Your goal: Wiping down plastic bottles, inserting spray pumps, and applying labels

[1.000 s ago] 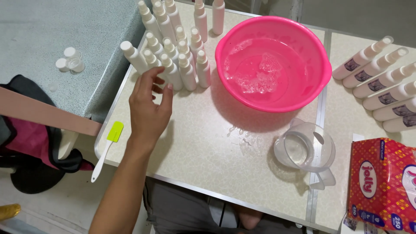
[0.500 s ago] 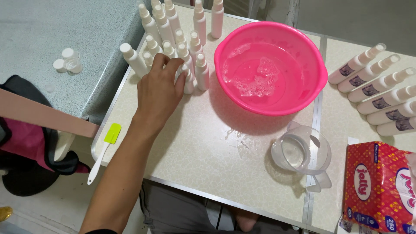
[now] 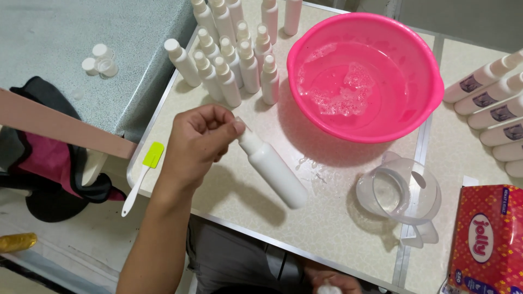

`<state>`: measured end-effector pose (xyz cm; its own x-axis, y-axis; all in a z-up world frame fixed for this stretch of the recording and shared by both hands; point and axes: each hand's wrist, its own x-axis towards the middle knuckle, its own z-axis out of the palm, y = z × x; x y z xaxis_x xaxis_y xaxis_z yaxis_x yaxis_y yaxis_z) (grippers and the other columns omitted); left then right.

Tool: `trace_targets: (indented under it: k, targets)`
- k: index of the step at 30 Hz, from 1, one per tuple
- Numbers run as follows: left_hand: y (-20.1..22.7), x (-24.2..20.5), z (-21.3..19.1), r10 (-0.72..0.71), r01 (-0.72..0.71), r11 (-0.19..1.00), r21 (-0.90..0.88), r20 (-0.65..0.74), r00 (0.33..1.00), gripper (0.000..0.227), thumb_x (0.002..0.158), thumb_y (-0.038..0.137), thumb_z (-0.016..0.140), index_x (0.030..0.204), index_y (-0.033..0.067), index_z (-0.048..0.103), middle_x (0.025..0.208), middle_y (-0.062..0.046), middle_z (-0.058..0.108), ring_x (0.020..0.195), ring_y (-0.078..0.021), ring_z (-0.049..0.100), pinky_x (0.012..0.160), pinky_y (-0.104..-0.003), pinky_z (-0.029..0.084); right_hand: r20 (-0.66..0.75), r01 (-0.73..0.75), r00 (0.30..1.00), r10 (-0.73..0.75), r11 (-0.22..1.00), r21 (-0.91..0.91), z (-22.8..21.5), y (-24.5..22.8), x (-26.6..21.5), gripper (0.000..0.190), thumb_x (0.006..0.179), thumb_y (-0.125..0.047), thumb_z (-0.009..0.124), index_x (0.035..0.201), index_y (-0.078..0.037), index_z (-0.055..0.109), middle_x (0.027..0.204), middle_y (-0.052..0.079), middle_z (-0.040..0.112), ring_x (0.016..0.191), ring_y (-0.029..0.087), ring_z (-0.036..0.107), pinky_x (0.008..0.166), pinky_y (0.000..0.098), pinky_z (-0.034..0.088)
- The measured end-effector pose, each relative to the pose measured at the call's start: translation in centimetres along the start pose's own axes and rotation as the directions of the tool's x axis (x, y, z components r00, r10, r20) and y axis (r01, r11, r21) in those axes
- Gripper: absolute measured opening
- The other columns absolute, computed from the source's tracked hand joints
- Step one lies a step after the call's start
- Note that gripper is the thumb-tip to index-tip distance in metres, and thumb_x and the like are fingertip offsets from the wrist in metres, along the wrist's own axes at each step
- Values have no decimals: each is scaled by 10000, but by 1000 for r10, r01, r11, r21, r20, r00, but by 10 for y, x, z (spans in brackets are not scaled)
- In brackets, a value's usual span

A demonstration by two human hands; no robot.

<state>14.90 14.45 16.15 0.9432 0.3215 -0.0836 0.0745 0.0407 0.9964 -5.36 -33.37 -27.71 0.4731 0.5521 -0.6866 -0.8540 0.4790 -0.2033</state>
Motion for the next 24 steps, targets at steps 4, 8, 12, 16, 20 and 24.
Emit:
trace_targets:
  k: [4, 8, 12, 16, 20, 24]
  targets:
    - [-2, -19, 14, -50, 79, 987, -142, 194, 980, 130, 825, 129, 779, 823, 53, 674, 616, 12, 576, 483, -30, 366, 420, -210, 234, 190, 823, 564, -803, 529, -207, 275, -38, -89, 572, 799, -251, 874, 1235, -47, 566, 1181, 416, 649, 523, 312, 619, 394, 282, 492]
    - [-4, -34, 38, -68, 168, 952, -255, 357, 931, 180, 818, 139, 821, 842, 62, 660, 683, 46, 586, 549, 6, 431, 461, -151, 290, 333, 743, 621, -709, 668, 37, 333, -70, -91, 608, 997, -173, 800, 1477, -57, 444, 1480, 391, 464, 878, 376, 640, 676, 435, 551]
    - [0, -44, 62, -146, 259, 950, -175, 482, 864, 180, 809, 121, 803, 829, 67, 632, 696, 36, 597, 577, 4, 479, 501, -161, 366, -79, 531, 837, -541, 839, -119, 377, -73, -80, 393, 953, -315, 665, 1290, -159, 537, 1128, 199, 559, 812, 232, 601, 670, 369, 500]
    - [12, -51, 82, -250, 268, 963, 27, 454, 855, 180, 780, 95, 800, 746, 79, 624, 532, 47, 510, 455, 0, 393, 406, -196, 294, -411, 418, 837, -362, 907, 51, 398, -72, -56, 457, 885, -34, 610, 1324, -152, 654, 936, 266, 653, 769, 417, 650, 637, 456, 520]
    - [26, -53, 95, -324, 232, 934, 274, 365, 873, 184, 758, 144, 769, 700, 104, 598, 491, 56, 417, 466, -31, 312, 435, -237, 267, -435, 202, 888, -147, 976, 82, 407, -82, -65, 388, 979, -343, 516, 1340, -225, 593, 934, 155, 620, 674, 336, 569, 508, 400, 346]
    - [29, -53, 96, -333, 202, 907, 369, 336, 881, 184, 723, 171, 756, 699, 119, 581, 493, 51, 410, 471, -54, 309, 455, -264, 280, 410, 401, 828, -382, 915, 41, 381, -80, -93, 798, 1009, -569, 551, 1406, 114, 434, 1213, 363, 567, 911, 452, 639, 741, 501, 542]
